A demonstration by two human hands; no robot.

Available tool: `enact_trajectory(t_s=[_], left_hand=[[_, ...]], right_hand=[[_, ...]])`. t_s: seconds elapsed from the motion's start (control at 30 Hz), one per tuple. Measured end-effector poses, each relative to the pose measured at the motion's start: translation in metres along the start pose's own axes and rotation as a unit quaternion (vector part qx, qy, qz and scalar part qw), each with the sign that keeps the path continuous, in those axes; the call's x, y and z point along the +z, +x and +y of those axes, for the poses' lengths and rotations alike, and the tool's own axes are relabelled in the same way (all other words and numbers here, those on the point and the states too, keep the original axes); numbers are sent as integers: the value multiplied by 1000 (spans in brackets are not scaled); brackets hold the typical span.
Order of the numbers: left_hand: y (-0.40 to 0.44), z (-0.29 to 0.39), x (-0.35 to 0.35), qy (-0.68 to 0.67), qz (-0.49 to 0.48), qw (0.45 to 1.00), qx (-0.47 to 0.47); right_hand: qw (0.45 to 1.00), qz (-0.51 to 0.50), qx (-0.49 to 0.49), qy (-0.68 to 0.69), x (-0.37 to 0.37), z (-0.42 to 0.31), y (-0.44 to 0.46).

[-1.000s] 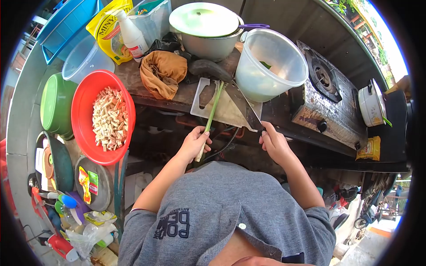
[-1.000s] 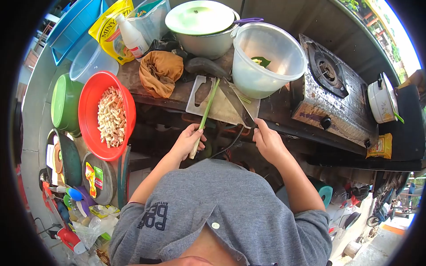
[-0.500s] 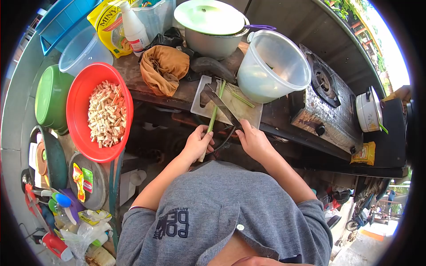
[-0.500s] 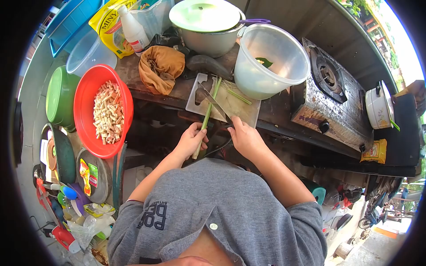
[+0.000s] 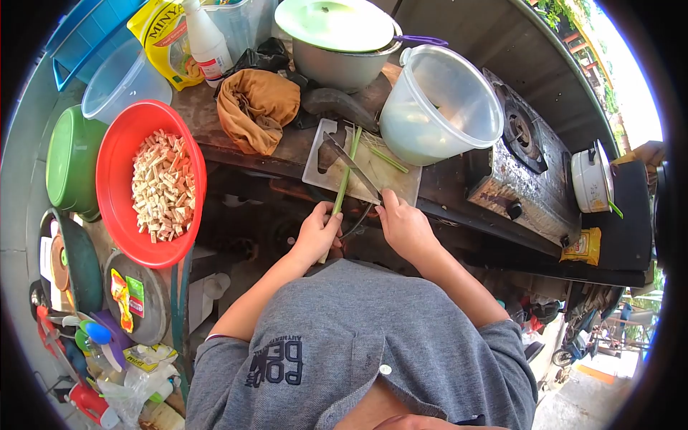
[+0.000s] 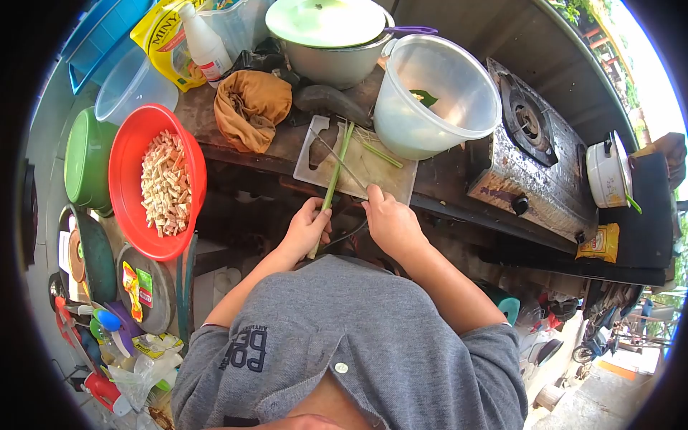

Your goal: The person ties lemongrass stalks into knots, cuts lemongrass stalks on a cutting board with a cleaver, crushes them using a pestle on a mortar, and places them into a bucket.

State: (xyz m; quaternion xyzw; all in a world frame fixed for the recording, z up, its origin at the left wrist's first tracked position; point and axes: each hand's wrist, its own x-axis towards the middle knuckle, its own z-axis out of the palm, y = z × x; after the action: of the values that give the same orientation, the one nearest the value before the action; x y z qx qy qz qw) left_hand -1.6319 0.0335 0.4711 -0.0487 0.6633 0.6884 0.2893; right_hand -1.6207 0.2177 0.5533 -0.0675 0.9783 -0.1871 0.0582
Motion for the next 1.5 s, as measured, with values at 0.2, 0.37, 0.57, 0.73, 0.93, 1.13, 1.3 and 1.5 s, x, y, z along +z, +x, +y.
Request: enact_trajectory(t_s=[0.2, 0.37, 0.57, 0.73, 0.93, 1.13, 1.3, 1.5], left_hand=[[2, -11, 6, 78, 32, 995, 61], [10, -24, 7, 122, 50, 985, 109], [-6, 9, 7, -22, 6, 1000, 8], [-11, 28, -2, -236, -42, 965, -105], [-13, 36, 3, -304, -45, 943, -131], [-43, 34, 13, -299, -139, 924, -194], [-40, 33, -12, -293, -20, 951, -95], [7, 20, -9, -203, -16, 975, -84]], right_hand=[[999, -38, 15, -35, 6, -5, 5], [998, -52, 21, -39, 9, -6, 19], [1000, -14, 11, -21, 20, -2, 24], [997, -51, 30, -45, 17, -6, 24], [997, -56, 37, -41, 18, -5, 24], [997, -60, 38, -32, 20, -4, 24], [999, -43, 12, 3, 14, 5, 24], [997, 29, -8, 73, -6, 12, 10]])
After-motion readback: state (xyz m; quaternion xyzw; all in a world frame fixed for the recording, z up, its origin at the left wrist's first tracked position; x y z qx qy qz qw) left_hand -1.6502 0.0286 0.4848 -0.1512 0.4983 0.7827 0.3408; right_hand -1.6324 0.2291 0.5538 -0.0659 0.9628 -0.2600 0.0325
